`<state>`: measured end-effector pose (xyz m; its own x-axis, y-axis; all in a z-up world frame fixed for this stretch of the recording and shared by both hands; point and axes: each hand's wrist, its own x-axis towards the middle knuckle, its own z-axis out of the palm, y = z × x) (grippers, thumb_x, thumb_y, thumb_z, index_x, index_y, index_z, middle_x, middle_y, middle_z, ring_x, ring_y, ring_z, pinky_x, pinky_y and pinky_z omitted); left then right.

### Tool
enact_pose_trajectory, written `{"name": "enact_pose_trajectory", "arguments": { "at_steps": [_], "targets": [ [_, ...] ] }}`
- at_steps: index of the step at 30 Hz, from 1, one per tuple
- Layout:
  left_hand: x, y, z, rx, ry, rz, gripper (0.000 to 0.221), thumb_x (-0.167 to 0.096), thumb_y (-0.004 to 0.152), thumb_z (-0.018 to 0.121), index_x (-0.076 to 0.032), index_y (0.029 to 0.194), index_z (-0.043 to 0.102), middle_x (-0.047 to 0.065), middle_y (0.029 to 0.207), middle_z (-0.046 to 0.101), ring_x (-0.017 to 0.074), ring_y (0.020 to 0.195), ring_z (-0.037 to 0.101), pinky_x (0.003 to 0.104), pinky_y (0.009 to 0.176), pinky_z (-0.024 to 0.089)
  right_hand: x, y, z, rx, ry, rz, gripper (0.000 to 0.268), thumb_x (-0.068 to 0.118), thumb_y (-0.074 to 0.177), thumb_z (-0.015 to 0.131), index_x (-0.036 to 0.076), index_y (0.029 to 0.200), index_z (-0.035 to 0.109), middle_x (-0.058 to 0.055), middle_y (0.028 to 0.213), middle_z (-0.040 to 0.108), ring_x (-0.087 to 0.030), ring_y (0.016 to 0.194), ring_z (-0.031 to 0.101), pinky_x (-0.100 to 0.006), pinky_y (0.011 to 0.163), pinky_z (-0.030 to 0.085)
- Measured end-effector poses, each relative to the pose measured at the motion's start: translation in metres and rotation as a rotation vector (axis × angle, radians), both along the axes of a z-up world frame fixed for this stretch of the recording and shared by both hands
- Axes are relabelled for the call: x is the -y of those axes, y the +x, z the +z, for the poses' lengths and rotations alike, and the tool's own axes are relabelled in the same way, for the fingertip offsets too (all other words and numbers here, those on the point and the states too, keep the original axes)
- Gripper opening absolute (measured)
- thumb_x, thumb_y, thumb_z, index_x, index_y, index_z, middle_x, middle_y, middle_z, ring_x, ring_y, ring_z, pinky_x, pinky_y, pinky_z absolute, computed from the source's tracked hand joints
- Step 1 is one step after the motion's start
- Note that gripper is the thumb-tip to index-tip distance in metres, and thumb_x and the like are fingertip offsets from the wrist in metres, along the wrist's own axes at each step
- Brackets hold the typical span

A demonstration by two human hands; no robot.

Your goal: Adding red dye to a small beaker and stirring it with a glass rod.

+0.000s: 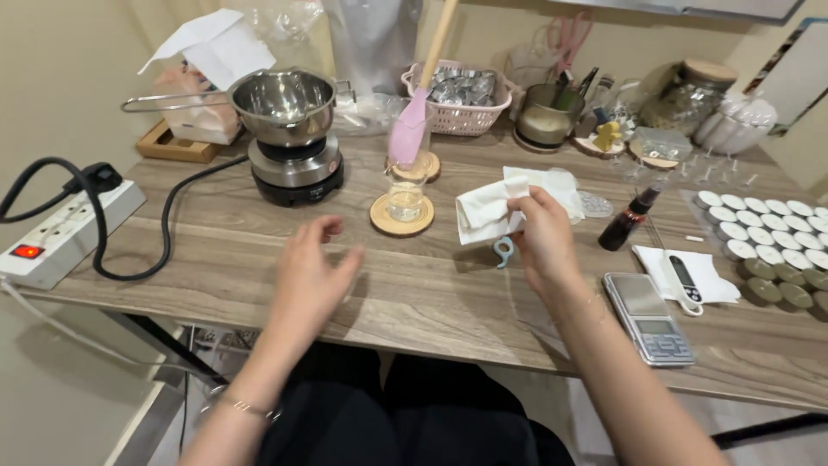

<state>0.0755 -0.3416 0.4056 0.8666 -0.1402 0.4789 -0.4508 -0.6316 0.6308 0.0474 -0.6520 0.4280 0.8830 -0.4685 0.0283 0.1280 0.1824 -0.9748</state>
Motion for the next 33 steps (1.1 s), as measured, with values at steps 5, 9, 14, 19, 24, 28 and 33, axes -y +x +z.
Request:
{"name": "enact_pose_trajectory", "arguments": {
  "at_steps": [5,9,14,19,24,28,33],
  "targets": [
    [0.040,0.019,-0.008,-0.182,0.225,0.033,0.092,-0.049,0.073,0.086,0.004,0.139,0.050,0.023,0.136,0.057,0.0378,0.128,0.049,0.048,0.111,0.036,0.008,-0.008,-0.004,0.016,-0.024,-0.053,0.021,0.007,0.092,0.057,0.009,0.112,0.063,-0.001,0.099,0.067,-0.013,0.088,0.062,-0.033,0.078,0.050],
    [0.055,0.027,-0.002,-0.221,0.269,0.067,0.106,-0.053,0.068,0.088,0.005,0.146,0.043,0.022,0.141,0.055,0.0376,0.131,0.045,0.050,0.115,0.031,0.014,-0.006,0.000,0.033,-0.058,-0.073,0.021,0.007,0.093,0.058,0.008,0.113,0.063,-0.002,0.100,0.067,-0.013,0.088,0.061,-0.032,0.077,0.048],
    [0.070,0.041,-0.003,-0.233,0.194,0.033,0.113,-0.050,0.065,0.091,0.005,0.148,0.037,0.022,0.140,0.056,0.0355,0.130,0.046,0.049,0.115,0.032,0.017,0.004,-0.006,-0.007,-0.080,-0.078,0.021,0.008,0.094,0.057,0.007,0.115,0.063,-0.003,0.101,0.067,-0.014,0.089,0.062,-0.033,0.080,0.050],
    [0.080,0.048,0.003,-0.271,0.092,-0.012,0.128,-0.043,0.062,0.094,0.008,0.154,0.021,0.023,0.134,0.061,0.0347,0.126,0.051,0.044,0.113,0.038,0.014,0.014,-0.005,-0.040,-0.077,-0.067,0.025,0.008,0.094,0.057,0.005,0.118,0.062,-0.004,0.101,0.067,-0.014,0.090,0.064,-0.033,0.082,0.053],
    [0.088,0.052,0.010,-0.331,0.093,-0.062,0.129,-0.034,0.065,0.093,0.007,0.158,0.014,0.023,0.132,0.064,0.0357,0.127,0.052,0.043,0.113,0.041,0.011,0.028,-0.007,-0.114,-0.078,-0.078,0.026,0.007,0.093,0.058,0.006,0.119,0.062,-0.004,0.100,0.068,-0.014,0.089,0.064,-0.033,0.080,0.053],
    [0.093,0.052,0.014,-0.353,0.097,-0.085,0.128,-0.034,0.065,0.094,0.006,0.157,0.015,0.024,0.136,0.060,0.0380,0.132,0.048,0.045,0.112,0.040,0.012,0.034,-0.008,-0.163,-0.069,-0.089,0.026,0.007,0.094,0.057,0.007,0.120,0.062,-0.004,0.099,0.067,-0.014,0.088,0.063,-0.033,0.080,0.052],
    [0.081,0.050,0.004,-0.324,0.031,-0.109,0.114,-0.027,0.073,0.088,0.005,0.156,0.017,0.025,0.140,0.055,0.0374,0.136,0.044,0.046,0.112,0.041,0.015,0.032,-0.009,-0.110,-0.022,-0.122,0.024,0.009,0.096,0.056,0.006,0.119,0.062,-0.003,0.099,0.066,-0.012,0.087,0.061,-0.032,0.080,0.049]
  ]
}}
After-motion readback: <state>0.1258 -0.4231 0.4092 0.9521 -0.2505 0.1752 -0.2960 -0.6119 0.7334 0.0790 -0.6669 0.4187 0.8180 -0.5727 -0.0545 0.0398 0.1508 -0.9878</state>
